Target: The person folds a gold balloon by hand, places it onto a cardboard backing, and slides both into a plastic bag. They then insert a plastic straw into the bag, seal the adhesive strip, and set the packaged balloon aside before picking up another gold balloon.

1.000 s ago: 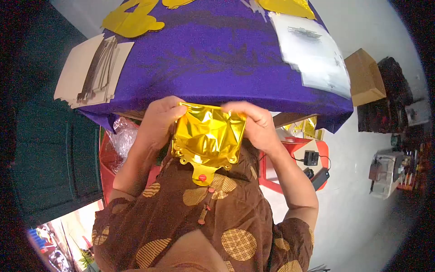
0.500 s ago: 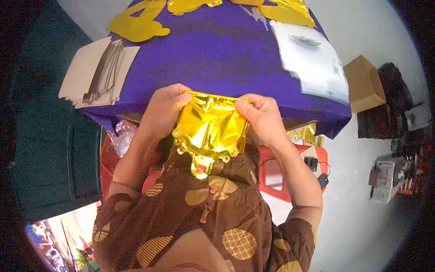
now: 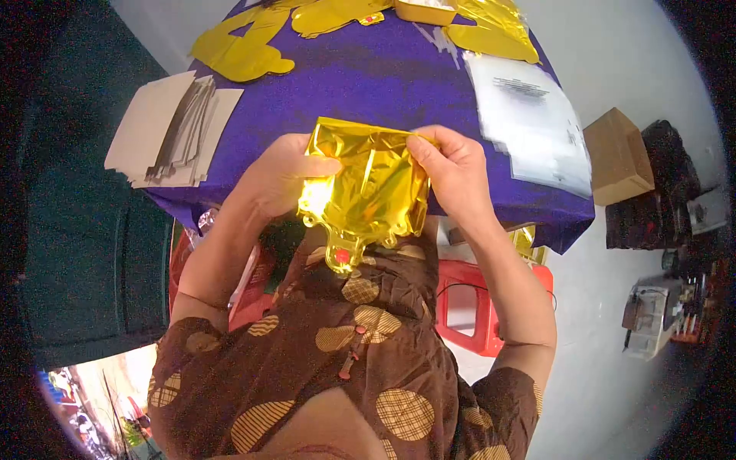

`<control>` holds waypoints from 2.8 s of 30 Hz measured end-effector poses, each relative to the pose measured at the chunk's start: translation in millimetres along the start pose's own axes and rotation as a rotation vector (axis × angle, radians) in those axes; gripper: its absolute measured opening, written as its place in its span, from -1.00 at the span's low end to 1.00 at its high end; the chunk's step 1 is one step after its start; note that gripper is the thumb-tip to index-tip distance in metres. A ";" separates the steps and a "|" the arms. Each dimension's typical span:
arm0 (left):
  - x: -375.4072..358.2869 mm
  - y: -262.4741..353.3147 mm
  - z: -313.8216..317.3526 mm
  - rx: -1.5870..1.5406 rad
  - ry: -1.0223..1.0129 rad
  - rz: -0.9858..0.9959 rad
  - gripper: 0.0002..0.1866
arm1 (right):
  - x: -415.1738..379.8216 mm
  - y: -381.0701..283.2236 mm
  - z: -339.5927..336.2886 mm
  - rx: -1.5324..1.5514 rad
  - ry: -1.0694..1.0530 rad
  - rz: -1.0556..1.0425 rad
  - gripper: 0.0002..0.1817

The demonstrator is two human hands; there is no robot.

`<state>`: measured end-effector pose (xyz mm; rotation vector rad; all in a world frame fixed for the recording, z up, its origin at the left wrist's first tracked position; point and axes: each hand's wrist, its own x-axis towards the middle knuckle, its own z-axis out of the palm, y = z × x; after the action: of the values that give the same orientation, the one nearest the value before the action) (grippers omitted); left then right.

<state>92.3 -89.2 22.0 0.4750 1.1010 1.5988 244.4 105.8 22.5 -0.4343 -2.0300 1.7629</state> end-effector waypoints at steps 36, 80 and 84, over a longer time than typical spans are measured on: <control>54.4 38.6 -16.2 -0.084 0.119 0.157 -0.66 | 51.1 -2.8 -21.6 -0.802 0.252 -0.676 -0.44; 43.6 10.6 -15.2 -0.153 0.077 0.216 -0.69 | 24.4 -0.5 33.8 -0.917 0.201 -1.047 -0.40; 40.3 14.4 -15.9 -0.155 0.064 0.225 -0.68 | 21.2 4.2 29.2 -0.849 0.221 -1.007 -0.24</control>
<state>58.7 -58.6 17.0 0.4597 0.9884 1.8919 211.3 91.8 17.4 0.1747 -2.1389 0.2383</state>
